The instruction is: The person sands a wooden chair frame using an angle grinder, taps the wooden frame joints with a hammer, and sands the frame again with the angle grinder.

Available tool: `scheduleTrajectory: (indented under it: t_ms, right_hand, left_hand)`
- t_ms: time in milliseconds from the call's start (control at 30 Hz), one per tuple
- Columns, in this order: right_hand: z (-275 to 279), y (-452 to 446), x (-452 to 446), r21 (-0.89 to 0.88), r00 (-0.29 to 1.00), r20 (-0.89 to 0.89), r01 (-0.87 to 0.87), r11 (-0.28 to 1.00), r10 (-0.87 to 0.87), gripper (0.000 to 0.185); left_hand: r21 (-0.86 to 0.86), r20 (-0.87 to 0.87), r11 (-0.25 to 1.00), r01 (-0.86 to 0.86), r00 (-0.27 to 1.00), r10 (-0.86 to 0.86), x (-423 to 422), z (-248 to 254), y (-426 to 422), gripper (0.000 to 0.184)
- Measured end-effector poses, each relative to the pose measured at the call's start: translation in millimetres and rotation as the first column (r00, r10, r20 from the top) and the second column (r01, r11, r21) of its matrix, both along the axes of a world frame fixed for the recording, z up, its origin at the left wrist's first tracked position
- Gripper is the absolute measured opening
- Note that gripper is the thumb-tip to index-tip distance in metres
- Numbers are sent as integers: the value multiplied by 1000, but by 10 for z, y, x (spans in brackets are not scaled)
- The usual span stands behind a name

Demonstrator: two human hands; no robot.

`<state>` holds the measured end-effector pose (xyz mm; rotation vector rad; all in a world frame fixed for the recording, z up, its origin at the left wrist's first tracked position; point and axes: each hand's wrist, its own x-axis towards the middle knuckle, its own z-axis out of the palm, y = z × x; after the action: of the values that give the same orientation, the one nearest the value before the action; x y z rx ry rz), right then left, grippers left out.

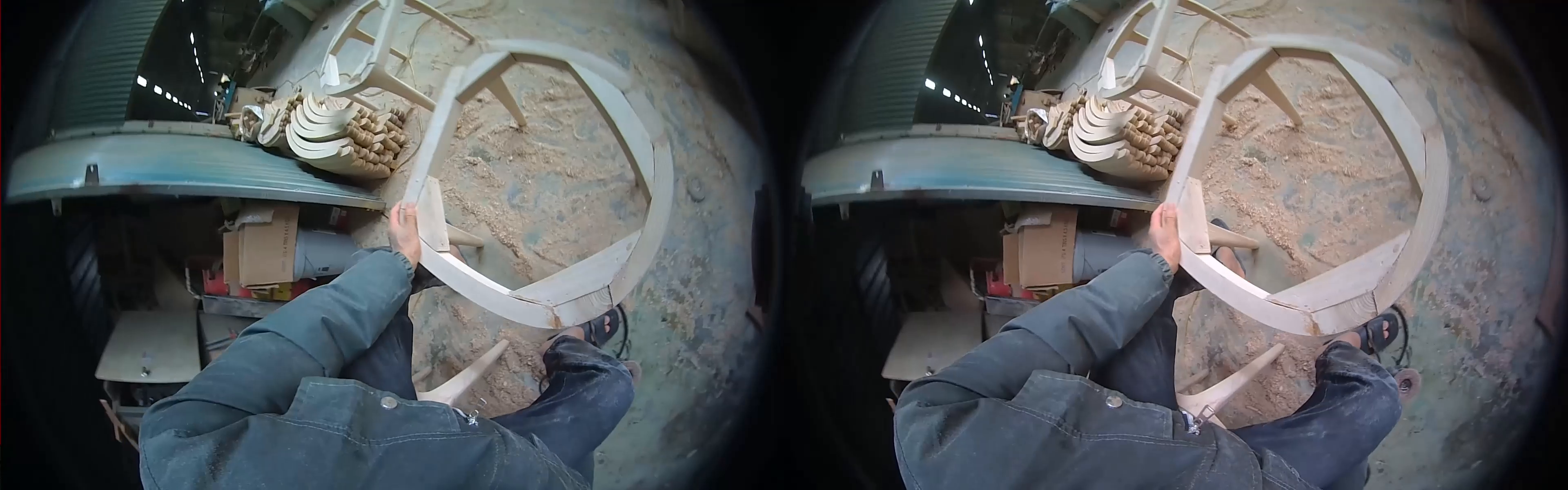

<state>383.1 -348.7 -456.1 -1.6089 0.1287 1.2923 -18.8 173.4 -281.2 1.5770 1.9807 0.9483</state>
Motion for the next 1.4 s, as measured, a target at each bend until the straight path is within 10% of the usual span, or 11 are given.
scheduleTrajectory:
  t_ms: [267,367,700,767,833,1033,1167,1200,1233,1267,1400]
  right_hand:
    - [348,15,360,-85,957,-61,278,957,-284,26]
    - [1847,391,269,153,934,-109,353,923,-339,17]
    - [3190,-86,-502,642,966,8,193,742,-258,40]
    - [4222,946,-1693,201,839,337,378,904,-426,36]
    - [4202,1171,-1685,130,886,432,121,984,-166,26]
    - [4139,2386,-1701,352,976,212,-29,935,-49,31]
    - [3629,2837,-1804,168,888,408,-301,939,212,31]
    - [3541,2967,-1861,170,926,260,-322,931,273,30]
    - [3500,3109,-1987,212,971,101,-232,949,215,27]
    - [3118,3158,-1997,261,955,79,-297,919,286,24]
    - [2921,3313,-2047,257,891,35,-446,857,453,28]
  left_hand:
    - [-71,279,995,67,959,-45,-59,3,58,52]
    - [-73,449,990,118,891,-73,-177,-241,139,60]
    - [-215,317,955,205,939,-130,-421,-678,321,65]
    - [-39,521,994,104,851,-69,-275,-843,172,56]
    - [-356,287,925,130,958,-24,-293,-99,203,52]
    - [-341,10,939,-38,999,44,-145,57,160,59]
    - [-350,518,919,184,855,26,-232,-548,73,37]
    - [22,-43,963,270,962,-268,-316,-654,66,33]
    - [-69,-306,994,83,947,-100,-496,-1123,275,46]
    - [-86,3,996,35,999,-35,-206,-413,133,44]
    - [-371,69,927,-62,993,94,-62,68,143,50]
